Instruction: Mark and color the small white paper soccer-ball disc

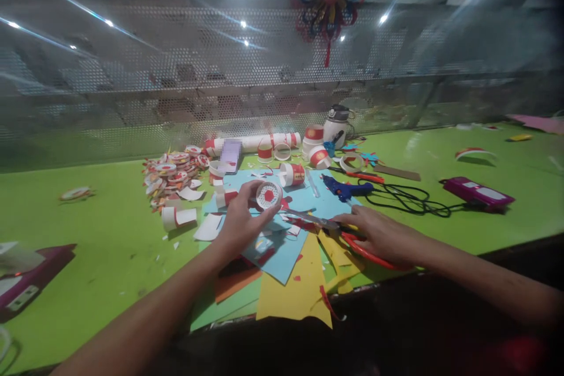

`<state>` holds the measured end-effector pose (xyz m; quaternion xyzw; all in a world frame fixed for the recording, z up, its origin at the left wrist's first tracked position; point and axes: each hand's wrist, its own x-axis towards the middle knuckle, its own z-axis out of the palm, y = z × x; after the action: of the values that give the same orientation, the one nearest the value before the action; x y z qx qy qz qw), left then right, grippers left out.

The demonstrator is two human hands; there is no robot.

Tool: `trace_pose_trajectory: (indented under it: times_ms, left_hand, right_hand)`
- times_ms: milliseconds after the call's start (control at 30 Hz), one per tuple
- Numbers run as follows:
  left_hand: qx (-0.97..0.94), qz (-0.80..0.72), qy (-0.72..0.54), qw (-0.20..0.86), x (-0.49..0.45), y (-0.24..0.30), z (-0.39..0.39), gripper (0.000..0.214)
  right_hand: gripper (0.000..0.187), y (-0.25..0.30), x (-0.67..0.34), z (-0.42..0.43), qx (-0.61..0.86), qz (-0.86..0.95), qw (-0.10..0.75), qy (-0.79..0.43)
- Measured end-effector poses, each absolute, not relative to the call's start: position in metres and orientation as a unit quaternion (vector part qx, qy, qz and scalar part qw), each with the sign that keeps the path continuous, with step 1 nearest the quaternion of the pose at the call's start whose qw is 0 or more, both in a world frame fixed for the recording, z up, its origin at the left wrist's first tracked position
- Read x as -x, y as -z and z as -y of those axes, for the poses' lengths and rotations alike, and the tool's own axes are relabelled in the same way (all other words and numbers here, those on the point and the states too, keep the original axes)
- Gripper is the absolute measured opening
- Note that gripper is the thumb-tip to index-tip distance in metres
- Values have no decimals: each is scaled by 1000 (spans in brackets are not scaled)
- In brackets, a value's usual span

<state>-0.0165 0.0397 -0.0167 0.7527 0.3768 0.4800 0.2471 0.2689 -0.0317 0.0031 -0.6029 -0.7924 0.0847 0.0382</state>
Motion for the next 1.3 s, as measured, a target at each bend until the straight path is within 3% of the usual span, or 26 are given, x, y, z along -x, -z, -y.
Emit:
trace_pose_trajectory:
  times_ms: [367,600,733,1000,1133,1300]
  left_hand:
    - [-675,-305,-542,397,16,2,-40,44]
    - [-583,-243,-541,555,17,-8,-34,53]
    - [-627,-249,-531,512,20,0,-42,51]
    - [-836,-259,-422,236,23,13,-35,57]
    - [-857,-249,-397,214,21,8,-27,61]
    - [-822,-271,-418,278,17,9,-21,65]
  right_hand:
    - [48,-31,-260,40,475,679,369,-421]
    - [32,-35,-215,9,320,623,444,-559]
    - [25,-33,-192,-12,317,608,471,-554]
    - [35,-22,-180,-14,326,611,505,-514]
    - [35,-18,-182,-8,327,624,507,-498]
    - [36,-16,-182,-2,326,646,508,-467]
